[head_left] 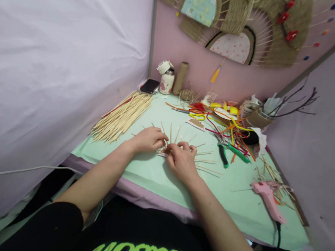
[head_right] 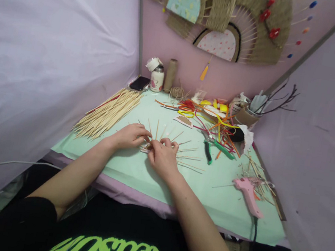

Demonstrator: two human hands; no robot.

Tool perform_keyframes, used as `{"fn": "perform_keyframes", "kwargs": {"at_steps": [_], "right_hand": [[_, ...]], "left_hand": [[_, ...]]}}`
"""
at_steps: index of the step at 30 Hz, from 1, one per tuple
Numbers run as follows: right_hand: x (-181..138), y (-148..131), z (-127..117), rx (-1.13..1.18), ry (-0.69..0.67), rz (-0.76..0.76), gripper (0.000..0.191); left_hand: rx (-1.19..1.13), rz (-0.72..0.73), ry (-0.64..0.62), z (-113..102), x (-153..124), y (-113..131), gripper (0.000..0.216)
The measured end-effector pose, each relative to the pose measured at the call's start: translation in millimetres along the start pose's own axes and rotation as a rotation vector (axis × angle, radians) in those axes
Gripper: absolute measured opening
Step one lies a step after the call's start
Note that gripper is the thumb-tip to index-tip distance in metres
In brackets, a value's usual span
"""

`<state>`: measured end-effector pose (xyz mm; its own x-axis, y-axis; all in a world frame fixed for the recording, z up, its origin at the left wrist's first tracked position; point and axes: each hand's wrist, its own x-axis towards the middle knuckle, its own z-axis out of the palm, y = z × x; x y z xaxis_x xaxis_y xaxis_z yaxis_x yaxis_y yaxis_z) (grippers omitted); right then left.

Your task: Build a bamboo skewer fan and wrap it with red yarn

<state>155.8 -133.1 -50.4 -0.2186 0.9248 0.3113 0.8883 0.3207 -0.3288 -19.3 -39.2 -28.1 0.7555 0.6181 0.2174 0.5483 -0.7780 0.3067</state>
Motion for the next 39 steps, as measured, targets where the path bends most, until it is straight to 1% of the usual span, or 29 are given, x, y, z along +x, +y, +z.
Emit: {"fn": "perform_keyframes", "kwargs": {"at_steps": [31,36,39], "right_hand": [[0.0,-0.1,0.0,0.011,-0.002,0.005,0.02],[-0.2,0.1,1.2,0.028,0.026,-0.002,0.02],[-0.7,1.2,1.8,0.048,0.065,0.005,0.024]], "left_hand": [[-0.01,-0.003,-0.001,1.0,-0.2,-1.2,0.036],[0.0,-0.002,0.004,0.1,-0.3,-0.4,0.037],[-0.005,0.004,0.003,-1.0,-0.3,0.4,0.037]]}}
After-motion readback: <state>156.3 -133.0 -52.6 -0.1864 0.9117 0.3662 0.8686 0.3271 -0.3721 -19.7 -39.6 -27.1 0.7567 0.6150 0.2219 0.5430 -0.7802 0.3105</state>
